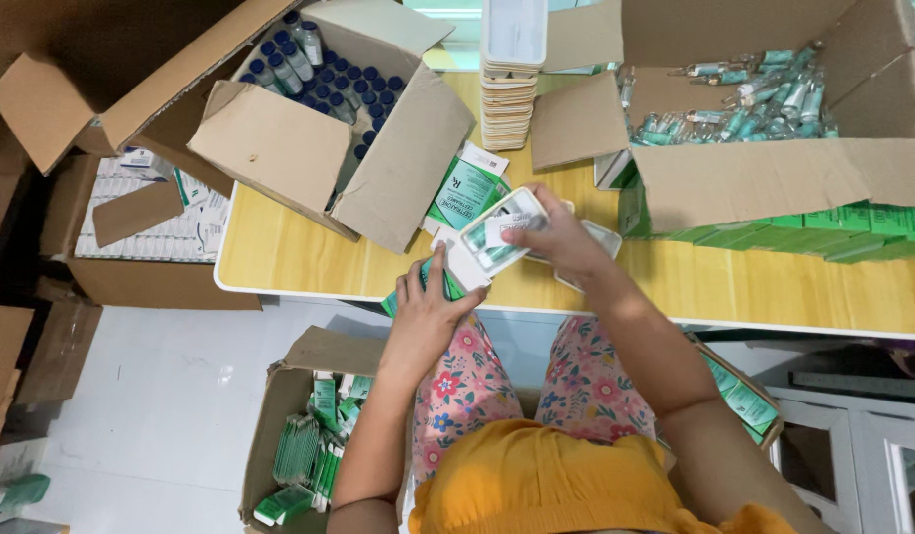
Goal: The person sits at a table and repeatedly packs small vials and foil-wrapped items into green and white boxes. They retrieve boxes from a floor-level carton, place items inside, close the flaps, and set the finished boxes aside on the table.
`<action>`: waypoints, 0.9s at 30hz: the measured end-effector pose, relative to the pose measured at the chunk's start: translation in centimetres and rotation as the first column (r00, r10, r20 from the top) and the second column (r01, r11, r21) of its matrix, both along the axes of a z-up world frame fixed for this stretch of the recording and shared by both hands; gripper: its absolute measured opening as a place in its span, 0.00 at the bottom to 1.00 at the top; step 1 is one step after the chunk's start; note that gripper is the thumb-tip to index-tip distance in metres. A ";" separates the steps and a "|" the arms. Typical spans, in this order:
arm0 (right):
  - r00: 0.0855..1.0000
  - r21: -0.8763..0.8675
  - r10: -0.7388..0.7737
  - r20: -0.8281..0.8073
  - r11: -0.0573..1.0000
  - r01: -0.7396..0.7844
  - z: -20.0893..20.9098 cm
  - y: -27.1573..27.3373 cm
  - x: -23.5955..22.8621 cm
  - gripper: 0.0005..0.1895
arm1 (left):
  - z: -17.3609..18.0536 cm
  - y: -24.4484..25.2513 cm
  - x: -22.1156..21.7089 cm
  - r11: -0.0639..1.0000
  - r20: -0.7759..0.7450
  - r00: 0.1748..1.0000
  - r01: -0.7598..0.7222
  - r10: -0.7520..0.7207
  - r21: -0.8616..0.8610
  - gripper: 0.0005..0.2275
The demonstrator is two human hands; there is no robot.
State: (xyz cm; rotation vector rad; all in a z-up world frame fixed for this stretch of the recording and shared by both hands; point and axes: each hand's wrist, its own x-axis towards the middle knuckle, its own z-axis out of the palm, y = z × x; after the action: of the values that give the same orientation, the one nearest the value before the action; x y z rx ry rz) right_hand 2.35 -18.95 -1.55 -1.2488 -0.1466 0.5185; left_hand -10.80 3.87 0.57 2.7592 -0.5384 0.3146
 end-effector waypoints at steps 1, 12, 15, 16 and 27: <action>0.996 0.143 0.022 -0.087 0.990 -0.009 -0.3 0.6 -0.9 0.33 | 0.1 -0.4 0.2 1.000 0.001 1.000 0.013 -0.013 -0.018 0.16; 0.973 0.130 -0.190 0.135 0.976 0.172 -3.3 1.1 -2.0 0.30 | 2.1 -1.8 0.4 0.998 0.073 0.997 0.033 -0.028 -0.061 0.19; 0.935 -0.189 -0.053 0.350 0.974 0.126 -2.6 0.5 -2.0 0.30 | 2.4 -1.7 0.6 0.997 0.069 0.997 0.039 -0.034 -0.065 0.18; 0.933 -0.247 -0.013 0.359 0.963 0.108 -2.2 0.5 -2.2 0.30 | 2.4 -1.6 0.5 0.995 0.066 0.997 0.051 -0.046 -0.081 0.17; 0.870 -0.467 0.202 0.450 0.884 0.037 -1.3 2.2 -3.2 0.32 | 1.7 -2.5 0.9 0.994 0.064 0.993 0.104 -0.101 -0.035 0.19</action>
State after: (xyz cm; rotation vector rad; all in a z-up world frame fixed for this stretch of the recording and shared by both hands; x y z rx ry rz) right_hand -0.82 -16.79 -2.86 -1.8423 -0.5352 0.3054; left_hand -9.94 1.39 2.27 2.6806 -0.6803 0.3839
